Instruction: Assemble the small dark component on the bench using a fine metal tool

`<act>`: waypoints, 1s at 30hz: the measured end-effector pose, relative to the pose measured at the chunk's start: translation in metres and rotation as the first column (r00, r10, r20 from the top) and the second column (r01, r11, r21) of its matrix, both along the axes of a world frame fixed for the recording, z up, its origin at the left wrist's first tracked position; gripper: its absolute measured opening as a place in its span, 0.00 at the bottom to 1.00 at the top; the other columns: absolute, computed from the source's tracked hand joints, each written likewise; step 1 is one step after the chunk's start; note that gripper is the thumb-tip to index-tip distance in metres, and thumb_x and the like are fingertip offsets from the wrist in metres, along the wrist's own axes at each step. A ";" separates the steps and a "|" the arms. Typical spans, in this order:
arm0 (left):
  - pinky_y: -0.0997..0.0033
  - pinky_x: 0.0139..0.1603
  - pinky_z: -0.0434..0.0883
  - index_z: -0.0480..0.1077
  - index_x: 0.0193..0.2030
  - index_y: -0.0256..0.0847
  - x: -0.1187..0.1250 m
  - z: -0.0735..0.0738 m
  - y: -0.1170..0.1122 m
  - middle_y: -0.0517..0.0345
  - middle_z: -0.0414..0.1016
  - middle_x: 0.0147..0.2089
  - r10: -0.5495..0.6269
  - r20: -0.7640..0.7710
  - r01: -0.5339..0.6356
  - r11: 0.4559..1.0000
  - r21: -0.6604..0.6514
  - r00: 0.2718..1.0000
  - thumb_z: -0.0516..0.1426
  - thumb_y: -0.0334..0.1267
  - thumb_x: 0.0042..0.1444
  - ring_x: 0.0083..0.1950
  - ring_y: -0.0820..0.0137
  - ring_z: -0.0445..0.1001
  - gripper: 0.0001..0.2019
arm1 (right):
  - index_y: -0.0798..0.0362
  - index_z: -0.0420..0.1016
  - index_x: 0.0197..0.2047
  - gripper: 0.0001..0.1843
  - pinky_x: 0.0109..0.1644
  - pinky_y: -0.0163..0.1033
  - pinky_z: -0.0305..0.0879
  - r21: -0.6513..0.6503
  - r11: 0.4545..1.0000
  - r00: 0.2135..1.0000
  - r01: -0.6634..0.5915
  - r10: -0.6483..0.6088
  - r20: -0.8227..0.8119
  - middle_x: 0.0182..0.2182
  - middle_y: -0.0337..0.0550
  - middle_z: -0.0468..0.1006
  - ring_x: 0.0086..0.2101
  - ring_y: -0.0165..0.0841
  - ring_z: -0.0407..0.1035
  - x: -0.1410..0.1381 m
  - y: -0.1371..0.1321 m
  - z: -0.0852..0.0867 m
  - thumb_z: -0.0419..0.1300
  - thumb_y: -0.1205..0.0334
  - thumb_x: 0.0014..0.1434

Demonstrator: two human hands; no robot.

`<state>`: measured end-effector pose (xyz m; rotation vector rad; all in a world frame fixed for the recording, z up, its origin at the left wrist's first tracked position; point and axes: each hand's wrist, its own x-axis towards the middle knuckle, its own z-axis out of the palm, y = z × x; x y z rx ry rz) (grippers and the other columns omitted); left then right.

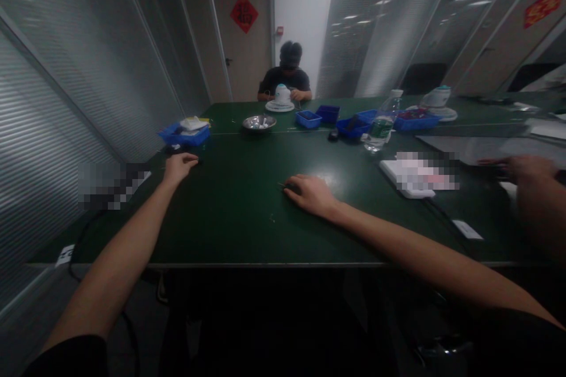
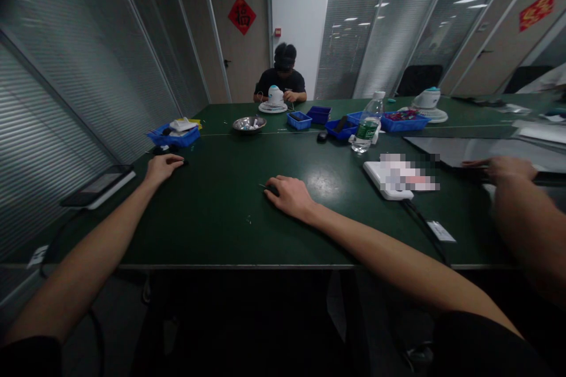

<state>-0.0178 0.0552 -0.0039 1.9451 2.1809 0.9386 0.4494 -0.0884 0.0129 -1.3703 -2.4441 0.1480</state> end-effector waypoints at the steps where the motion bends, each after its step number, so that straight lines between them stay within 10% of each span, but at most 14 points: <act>1: 0.63 0.55 0.74 0.82 0.47 0.41 0.000 -0.001 0.000 0.51 0.84 0.47 0.008 0.011 -0.008 1.000 -0.007 1.000 0.65 0.38 0.56 0.48 0.59 0.81 0.12 | 0.49 0.77 0.55 0.17 0.39 0.38 0.65 -0.001 1.000 1.000 0.000 0.000 0.000 0.46 0.47 0.80 0.40 0.38 0.75 0.000 0.000 0.000 0.56 0.50 0.70; 14: 0.64 0.54 0.74 0.82 0.49 0.39 0.002 0.000 -0.001 0.48 0.83 0.47 0.054 0.025 -0.052 0.995 -0.082 0.998 0.65 0.44 0.56 0.49 0.58 0.80 0.16 | 0.49 0.76 0.56 0.18 0.42 0.38 0.66 -0.022 1.000 1.000 0.006 -0.006 0.003 0.48 0.47 0.80 0.42 0.37 0.75 0.000 -0.002 0.003 0.55 0.50 0.71; 19: 0.62 0.54 0.73 0.82 0.49 0.43 0.032 0.007 -0.011 0.51 0.82 0.49 -0.191 0.002 0.190 0.976 -0.110 0.982 0.65 0.44 0.56 0.50 0.59 0.78 0.15 | 0.49 0.76 0.56 0.18 0.41 0.39 0.66 -0.023 1.000 1.000 -0.006 0.006 -0.007 0.47 0.47 0.80 0.41 0.37 0.75 0.000 -0.002 0.003 0.55 0.50 0.71; 25: 0.60 0.55 0.72 0.79 0.53 0.45 0.115 0.017 -0.047 0.51 0.77 0.55 -0.682 0.037 0.682 0.726 -0.087 0.731 0.59 0.46 0.64 0.54 0.60 0.75 0.15 | 0.50 0.76 0.56 0.18 0.41 0.40 0.66 -0.034 0.999 1.000 -0.026 0.026 -0.001 0.47 0.48 0.80 0.40 0.38 0.74 -0.001 -0.006 0.008 0.56 0.51 0.71; 30: 0.58 0.59 0.68 0.78 0.55 0.45 0.168 0.015 -0.073 0.51 0.76 0.53 -0.866 0.019 0.866 0.498 -0.032 0.499 0.56 0.43 0.69 0.55 0.61 0.73 0.14 | 0.49 0.76 0.57 0.18 0.42 0.39 0.65 -0.007 0.997 0.997 -0.078 0.078 0.000 0.48 0.48 0.79 0.42 0.38 0.74 -0.002 -0.006 0.005 0.55 0.51 0.71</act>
